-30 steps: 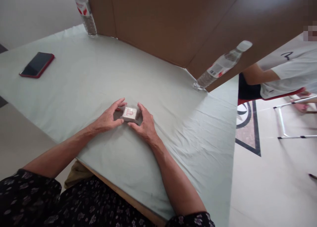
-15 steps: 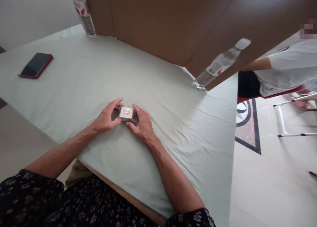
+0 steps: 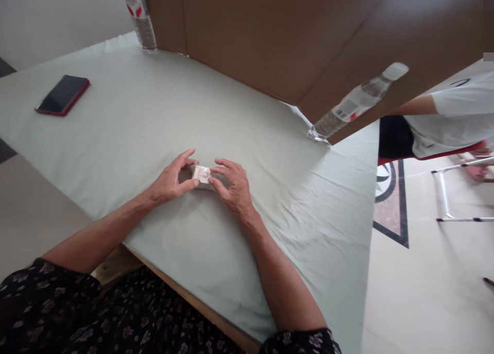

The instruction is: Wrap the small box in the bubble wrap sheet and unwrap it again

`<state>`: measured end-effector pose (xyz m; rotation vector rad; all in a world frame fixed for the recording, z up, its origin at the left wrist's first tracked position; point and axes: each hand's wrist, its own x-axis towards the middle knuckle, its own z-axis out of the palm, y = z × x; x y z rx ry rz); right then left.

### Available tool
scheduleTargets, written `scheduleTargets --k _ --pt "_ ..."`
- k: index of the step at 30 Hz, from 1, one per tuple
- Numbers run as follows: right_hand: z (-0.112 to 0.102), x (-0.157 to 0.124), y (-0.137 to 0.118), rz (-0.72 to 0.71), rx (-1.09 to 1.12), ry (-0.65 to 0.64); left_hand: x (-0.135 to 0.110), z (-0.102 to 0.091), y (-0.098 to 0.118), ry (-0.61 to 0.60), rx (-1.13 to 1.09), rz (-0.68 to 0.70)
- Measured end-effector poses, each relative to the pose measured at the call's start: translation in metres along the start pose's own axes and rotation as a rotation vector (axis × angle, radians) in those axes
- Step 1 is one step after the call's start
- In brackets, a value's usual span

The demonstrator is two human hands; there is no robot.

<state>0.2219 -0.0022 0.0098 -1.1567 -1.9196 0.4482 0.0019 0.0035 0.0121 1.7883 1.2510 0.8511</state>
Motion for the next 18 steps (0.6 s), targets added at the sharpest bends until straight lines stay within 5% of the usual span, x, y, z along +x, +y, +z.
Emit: scheduleTargets --k 7,12,18 --pt "-0.009 0.032 -0.006 -0.247 -0.279 -0.213 0.002 0.002 -0.002 0.005 0.055 0.018" --pt "0.003 0.029 -0.007 -0.343 -0.353 -0.096 0.002 0.002 0.001 -0.011 0.074 0.027" --pt "0.009 0.032 -0.011 -0.263 -0.271 -0.004 0.000 0.005 0.003 0.013 0.051 0.002"
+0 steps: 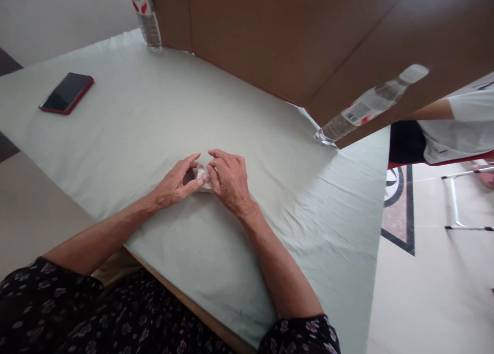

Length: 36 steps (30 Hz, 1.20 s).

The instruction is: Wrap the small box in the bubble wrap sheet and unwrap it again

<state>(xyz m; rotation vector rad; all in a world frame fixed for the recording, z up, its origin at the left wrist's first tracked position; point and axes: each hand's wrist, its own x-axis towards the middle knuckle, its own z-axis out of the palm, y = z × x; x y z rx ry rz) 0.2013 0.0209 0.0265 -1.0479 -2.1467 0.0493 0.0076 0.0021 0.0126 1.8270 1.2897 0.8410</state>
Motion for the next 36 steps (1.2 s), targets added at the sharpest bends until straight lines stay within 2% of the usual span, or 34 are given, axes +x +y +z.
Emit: scheduleTargets --k 4,8,12,16,19,23,28,30,34,36 --pt "-0.007 0.009 -0.002 0.099 0.086 0.028 0.000 0.000 0.002 -0.016 0.004 -0.008" --pt "-0.016 0.014 0.002 0.198 0.151 0.111 -0.002 0.000 0.004 -0.095 -0.071 0.035" --pt "-0.021 0.014 0.014 0.297 0.221 0.151 -0.004 0.001 0.006 -0.158 -0.152 0.114" --pt "-0.022 0.013 0.028 0.397 0.250 0.195 -0.004 0.001 0.007 -0.191 -0.335 0.110" --pt "-0.022 0.012 0.037 0.458 0.290 0.225 -0.003 -0.003 0.010 -0.242 -0.478 0.044" --pt "-0.021 0.011 0.042 0.490 0.319 0.238 -0.001 -0.007 0.012 -0.344 -0.508 -0.096" --pt "-0.037 0.015 0.027 0.548 0.320 0.314 0.001 -0.002 0.001 -0.237 -0.650 -0.176" --pt "-0.047 0.018 0.013 0.532 0.347 0.240 0.004 0.001 -0.004 -0.202 -0.754 -0.228" --pt "-0.054 0.020 -0.014 0.428 0.271 -0.205 0.007 0.003 -0.005 -0.134 -0.866 -0.248" --pt "-0.046 0.017 -0.022 0.412 0.125 -0.329 0.008 0.002 -0.003 -0.112 -0.868 -0.229"
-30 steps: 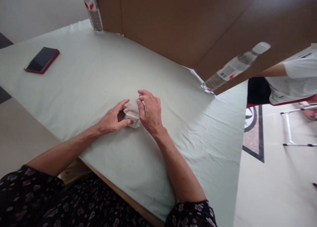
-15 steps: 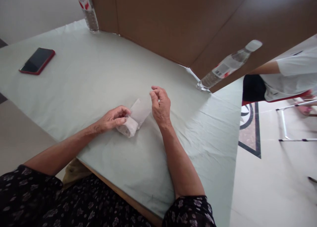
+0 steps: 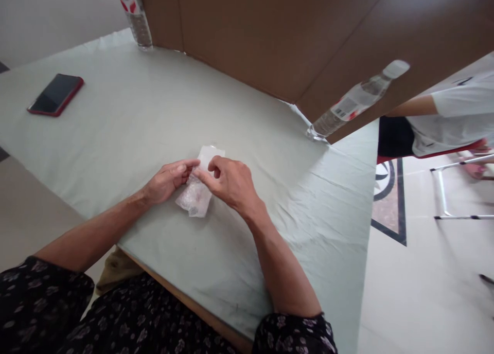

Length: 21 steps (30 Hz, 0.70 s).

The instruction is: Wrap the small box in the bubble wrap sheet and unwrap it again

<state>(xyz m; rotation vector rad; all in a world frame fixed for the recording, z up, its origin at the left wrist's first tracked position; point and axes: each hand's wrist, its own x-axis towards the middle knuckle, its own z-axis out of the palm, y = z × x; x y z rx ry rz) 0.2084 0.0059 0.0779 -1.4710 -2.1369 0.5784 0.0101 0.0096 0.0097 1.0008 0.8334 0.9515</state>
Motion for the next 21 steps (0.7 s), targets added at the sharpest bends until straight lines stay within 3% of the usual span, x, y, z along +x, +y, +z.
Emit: scheduleTargets --k 3,6,10,16,21 --pt "0.016 0.001 0.002 0.058 -0.219 0.002 -0.001 0.000 0.003 0.004 0.003 0.026" --pt "0.020 0.006 0.016 0.115 -0.234 0.013 -0.001 -0.001 0.004 0.056 0.051 0.042" --pt "0.014 0.012 0.044 0.213 0.195 0.059 -0.002 -0.002 0.006 0.184 0.318 0.106" --pt "0.024 0.012 0.057 0.399 0.867 0.010 -0.007 0.002 0.011 0.350 0.839 0.436" --pt "0.035 0.011 0.046 0.440 1.044 -0.055 -0.008 0.006 0.010 0.266 0.878 0.304"
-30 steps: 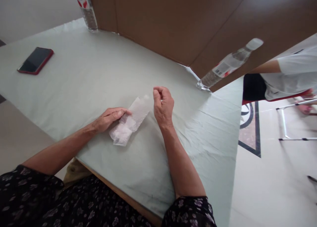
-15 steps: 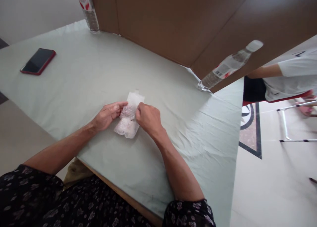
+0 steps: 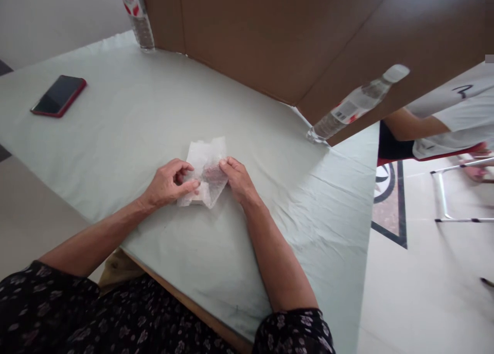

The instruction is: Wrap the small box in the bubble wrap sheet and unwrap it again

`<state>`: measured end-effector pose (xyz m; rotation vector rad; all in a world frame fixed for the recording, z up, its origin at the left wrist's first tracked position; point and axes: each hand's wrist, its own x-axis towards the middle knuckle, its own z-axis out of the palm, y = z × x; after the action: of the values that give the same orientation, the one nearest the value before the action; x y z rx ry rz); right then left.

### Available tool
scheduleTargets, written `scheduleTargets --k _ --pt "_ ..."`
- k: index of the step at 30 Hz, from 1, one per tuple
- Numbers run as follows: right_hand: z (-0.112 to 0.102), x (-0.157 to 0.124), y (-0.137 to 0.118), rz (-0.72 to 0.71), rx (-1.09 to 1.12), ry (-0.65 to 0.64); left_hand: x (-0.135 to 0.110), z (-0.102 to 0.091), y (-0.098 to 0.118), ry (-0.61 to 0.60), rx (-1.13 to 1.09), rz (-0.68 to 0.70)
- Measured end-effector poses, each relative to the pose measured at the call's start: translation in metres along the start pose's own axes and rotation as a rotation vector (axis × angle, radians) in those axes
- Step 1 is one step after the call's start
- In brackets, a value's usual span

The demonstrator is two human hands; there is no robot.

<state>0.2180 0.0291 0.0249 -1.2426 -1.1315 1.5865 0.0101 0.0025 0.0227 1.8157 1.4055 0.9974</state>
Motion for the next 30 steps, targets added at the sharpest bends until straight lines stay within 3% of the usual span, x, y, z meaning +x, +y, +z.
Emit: scheduleTargets --k 5,10,14,16,18,20,23,25,27,30 --pt "-0.002 0.002 0.003 -0.044 0.006 0.086 0.004 -0.004 -0.001 -0.095 -0.120 -0.144" --pt "-0.020 0.011 0.010 -0.136 -0.120 0.273 0.012 -0.015 -0.012 0.125 -0.230 -0.283" --pt "-0.031 0.013 0.007 -0.326 -0.218 0.503 0.018 -0.023 -0.019 0.200 -0.101 -0.298" --pt "-0.031 0.007 -0.002 -0.449 -0.274 0.539 0.017 -0.026 -0.018 0.246 -0.012 -0.244" --pt "-0.027 -0.003 -0.014 -0.502 -0.341 0.446 0.012 -0.028 -0.013 0.343 0.077 -0.101" --pt "-0.021 -0.014 -0.025 -0.466 -0.432 0.240 0.006 -0.027 -0.007 0.395 0.133 0.136" --pt "-0.012 -0.025 -0.034 -0.386 -0.657 0.043 -0.002 -0.022 -0.001 0.237 0.106 0.428" --pt "-0.008 -0.030 -0.034 -0.381 -0.786 0.046 -0.004 -0.020 -0.001 0.096 0.067 0.444" --pt "-0.006 -0.036 -0.035 -0.420 -0.823 0.044 -0.003 -0.021 -0.003 -0.004 -0.002 0.358" --pt "-0.006 -0.051 -0.037 -0.464 -0.746 -0.125 0.001 -0.031 -0.006 -0.104 -0.239 0.204"
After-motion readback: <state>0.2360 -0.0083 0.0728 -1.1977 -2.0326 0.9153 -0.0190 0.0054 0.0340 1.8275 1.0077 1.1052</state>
